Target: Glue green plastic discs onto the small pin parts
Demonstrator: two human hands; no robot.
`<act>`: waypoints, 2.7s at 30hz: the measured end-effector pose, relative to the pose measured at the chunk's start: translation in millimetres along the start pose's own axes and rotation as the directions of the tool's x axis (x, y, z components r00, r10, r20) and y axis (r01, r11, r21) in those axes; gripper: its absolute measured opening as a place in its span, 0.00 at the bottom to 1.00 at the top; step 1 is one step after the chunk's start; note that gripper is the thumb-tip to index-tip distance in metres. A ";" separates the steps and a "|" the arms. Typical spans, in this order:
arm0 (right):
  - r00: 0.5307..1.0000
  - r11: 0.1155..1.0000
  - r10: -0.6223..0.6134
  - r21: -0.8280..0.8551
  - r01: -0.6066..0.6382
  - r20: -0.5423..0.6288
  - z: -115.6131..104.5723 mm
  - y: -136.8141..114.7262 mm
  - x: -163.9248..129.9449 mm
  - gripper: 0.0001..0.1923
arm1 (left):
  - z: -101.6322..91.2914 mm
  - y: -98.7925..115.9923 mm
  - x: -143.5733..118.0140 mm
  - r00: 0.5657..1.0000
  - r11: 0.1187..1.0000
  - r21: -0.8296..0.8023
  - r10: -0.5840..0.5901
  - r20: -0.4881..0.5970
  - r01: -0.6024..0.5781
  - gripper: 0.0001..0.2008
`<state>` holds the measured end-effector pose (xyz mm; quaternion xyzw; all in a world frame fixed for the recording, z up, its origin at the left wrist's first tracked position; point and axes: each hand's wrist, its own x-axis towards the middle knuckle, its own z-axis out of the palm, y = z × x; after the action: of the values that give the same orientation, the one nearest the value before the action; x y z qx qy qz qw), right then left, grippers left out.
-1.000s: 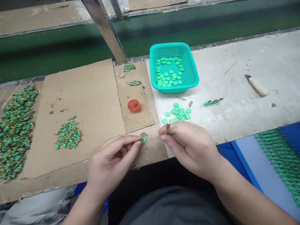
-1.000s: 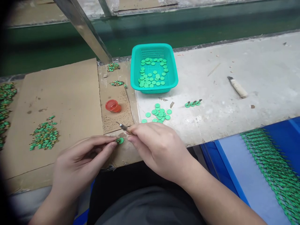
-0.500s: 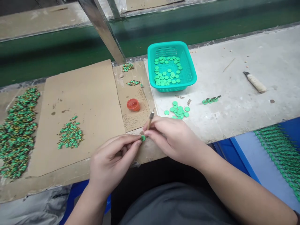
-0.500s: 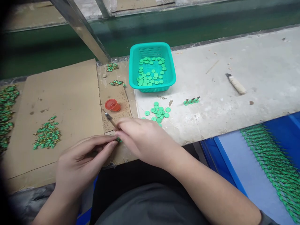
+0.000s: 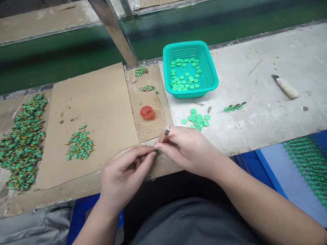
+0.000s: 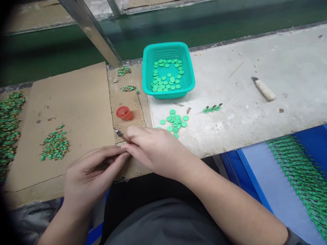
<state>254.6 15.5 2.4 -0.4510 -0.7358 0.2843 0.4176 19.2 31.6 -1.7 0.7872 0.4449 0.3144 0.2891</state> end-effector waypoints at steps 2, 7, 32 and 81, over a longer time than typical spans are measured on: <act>1.000 1.000 0.002 -0.002 -0.002 0.010 0.1 -0.4 0.2 0.08 | -0.1 -0.2 -0.5 1.000 1.000 -0.001 0.009 -0.002 -0.009 0.05; 1.000 0.999 0.011 -0.050 -0.011 0.016 -0.5 -2.8 1.7 0.10 | -0.8 -1.3 -1.0 1.000 1.000 0.007 0.028 -0.012 -0.028 0.04; 0.999 0.999 -0.025 -0.047 0.026 0.029 -0.9 -3.5 4.4 0.13 | -0.4 -1.2 -0.6 1.000 1.000 0.017 0.008 -0.013 -0.008 0.04; 0.989 0.991 -0.136 0.002 0.136 -0.054 12.9 -2.5 0.6 0.12 | 2.9 3.9 8.0 0.999 0.996 -0.087 0.021 -0.039 -0.025 0.04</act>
<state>242.2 14.5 -1.6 -0.4062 -0.7525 0.2452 0.4567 26.6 36.5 1.2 0.7728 0.4270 0.3517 0.3111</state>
